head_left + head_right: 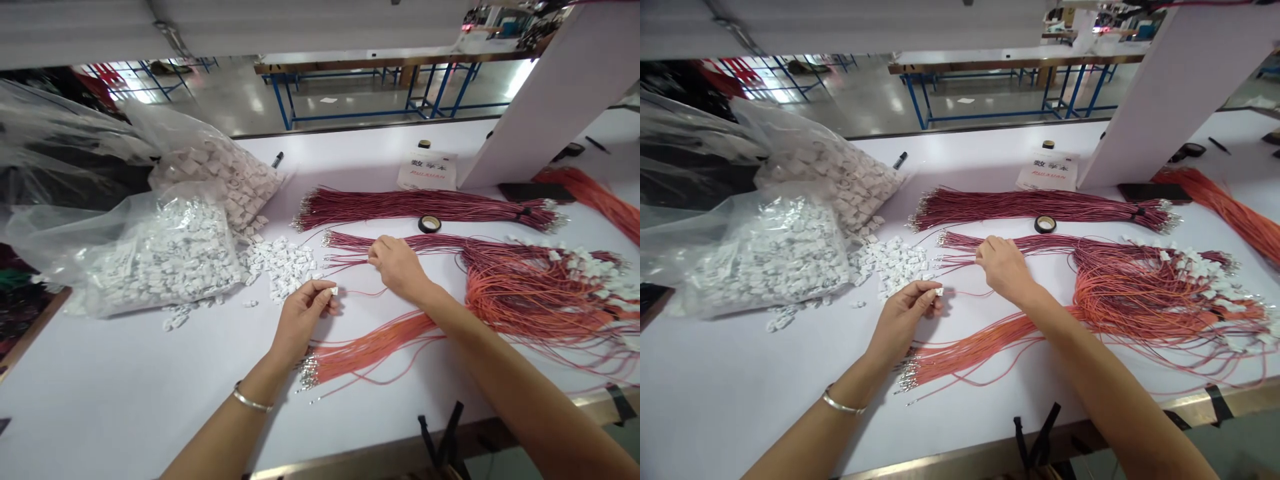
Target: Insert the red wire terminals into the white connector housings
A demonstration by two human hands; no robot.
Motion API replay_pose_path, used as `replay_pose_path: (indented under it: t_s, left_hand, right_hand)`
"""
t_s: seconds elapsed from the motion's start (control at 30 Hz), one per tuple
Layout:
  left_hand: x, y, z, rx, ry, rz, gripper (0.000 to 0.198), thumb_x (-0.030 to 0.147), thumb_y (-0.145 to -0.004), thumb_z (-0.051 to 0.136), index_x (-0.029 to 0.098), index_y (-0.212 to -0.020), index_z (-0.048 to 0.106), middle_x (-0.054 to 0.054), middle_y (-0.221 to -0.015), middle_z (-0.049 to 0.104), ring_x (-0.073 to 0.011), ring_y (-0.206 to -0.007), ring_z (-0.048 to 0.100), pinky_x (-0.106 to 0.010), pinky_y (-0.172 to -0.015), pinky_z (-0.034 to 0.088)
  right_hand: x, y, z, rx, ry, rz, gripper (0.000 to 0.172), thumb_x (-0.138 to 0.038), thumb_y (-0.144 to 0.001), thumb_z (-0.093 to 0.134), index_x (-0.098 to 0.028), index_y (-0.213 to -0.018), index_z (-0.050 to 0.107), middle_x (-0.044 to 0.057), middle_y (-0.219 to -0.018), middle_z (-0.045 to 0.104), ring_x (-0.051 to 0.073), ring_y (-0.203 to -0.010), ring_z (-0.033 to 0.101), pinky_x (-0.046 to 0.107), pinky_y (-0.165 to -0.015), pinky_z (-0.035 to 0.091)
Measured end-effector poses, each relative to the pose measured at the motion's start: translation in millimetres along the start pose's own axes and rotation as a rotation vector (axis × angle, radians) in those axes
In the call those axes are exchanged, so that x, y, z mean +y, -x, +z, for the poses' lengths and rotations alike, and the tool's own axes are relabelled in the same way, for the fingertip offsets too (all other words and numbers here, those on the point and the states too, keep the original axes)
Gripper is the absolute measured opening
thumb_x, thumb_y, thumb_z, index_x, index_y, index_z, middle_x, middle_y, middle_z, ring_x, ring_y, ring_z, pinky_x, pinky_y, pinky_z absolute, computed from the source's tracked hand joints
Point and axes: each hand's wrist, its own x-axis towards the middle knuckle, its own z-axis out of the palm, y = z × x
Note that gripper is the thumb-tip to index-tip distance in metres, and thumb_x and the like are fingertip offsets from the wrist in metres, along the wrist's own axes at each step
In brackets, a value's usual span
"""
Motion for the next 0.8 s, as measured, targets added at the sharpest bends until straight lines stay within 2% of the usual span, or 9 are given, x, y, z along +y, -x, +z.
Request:
replay_pose_path:
  t_s: [0.13,0.2,0.27,0.4,0.5,0.63,0.8]
  left_hand:
    - [0.0,0.4,-0.4,0.016,-0.013,0.016,0.023,0.034,-0.084,0.069,0.015,-0.097,0.068,-0.001,-0.069,0.070,-0.0131,-0.061,0.063,-0.026,-0.062,0.045]
    - [-0.1,0.6,-0.4,0.018,-0.018,0.023,0.024,0.034,-0.084,0.069,0.015,-0.098,0.068,-0.002,-0.070,0.070,-0.0132,-0.061,0.063,-0.026,-0.061,0.044]
    - [-0.2,0.9,0.0,0.013,-0.003,0.025,0.025,0.036,-0.084,0.069,0.015,-0.098,0.068,-0.001,-0.070,0.069,-0.0137,-0.061,0.063,-0.027,-0.062,0.046]
    - [0.7,2.2,1.7,-0.003,0.046,0.031,0.025,0.036,-0.082,0.072,0.015,-0.095,0.068,0.000,-0.070,0.068,-0.0140,-0.061,0.063,-0.031,-0.069,0.052]
    - [2.8,3.6,3.3,0.018,0.037,0.018,0.024,0.035,-0.082,0.072,0.015,-0.095,0.068,0.000,-0.069,0.068,-0.0136,-0.060,0.062,-0.031,-0.069,0.051]
    - [6.1,5.9,5.7,0.003,-0.009,0.003,0.021,0.034,-0.083,0.071,0.016,-0.094,0.069,0.000,-0.069,0.069,-0.0129,-0.060,0.062,-0.028,-0.066,0.049]
    - [5.5,7.1,6.6,-0.034,-0.055,-0.002,0.023,0.036,-0.084,0.070,0.016,-0.096,0.069,-0.001,-0.069,0.070,-0.0143,-0.061,0.063,-0.028,-0.066,0.048]
  right_hand:
    - [-8.7,11.4,-8.0,-0.110,-0.177,0.096,0.012,-0.022,-0.098,0.049,-0.018,-0.097,0.060,0.004,-0.091,0.067,0.018,-0.079,0.058,0.028,-0.069,0.033]
    - [-18.8,15.5,-10.3,-0.156,-0.303,0.085,0.011,-0.023,-0.097,0.051,-0.020,-0.104,0.058,0.001,-0.084,0.068,0.016,-0.073,0.058,0.026,-0.066,0.034]
    - [-30.7,18.8,-10.2,-0.111,-0.410,0.003,0.012,-0.021,-0.095,0.053,-0.021,-0.106,0.059,0.000,-0.085,0.069,0.015,-0.073,0.059,0.025,-0.068,0.036]
    - [-47.5,25.5,-4.4,0.099,-0.562,-0.168,0.011,-0.017,-0.093,0.054,-0.020,-0.090,0.063,0.001,-0.087,0.067,0.013,-0.079,0.059,0.024,-0.073,0.040]
    - [-46.2,34.2,0.4,0.166,-0.668,-0.096,0.012,-0.016,-0.090,0.057,-0.019,-0.081,0.064,0.000,-0.078,0.064,0.012,-0.071,0.056,0.023,-0.068,0.040]
    - [-36.6,47.7,6.2,0.138,-0.813,0.058,0.010,-0.015,-0.086,0.061,-0.019,-0.077,0.065,-0.002,-0.071,0.060,0.011,-0.063,0.052,0.023,-0.062,0.039]
    - [-33.9,53.4,11.6,0.091,-0.888,0.077,0.009,-0.013,-0.084,0.062,-0.019,-0.078,0.067,-0.001,-0.075,0.060,0.011,-0.066,0.053,0.023,-0.062,0.039]
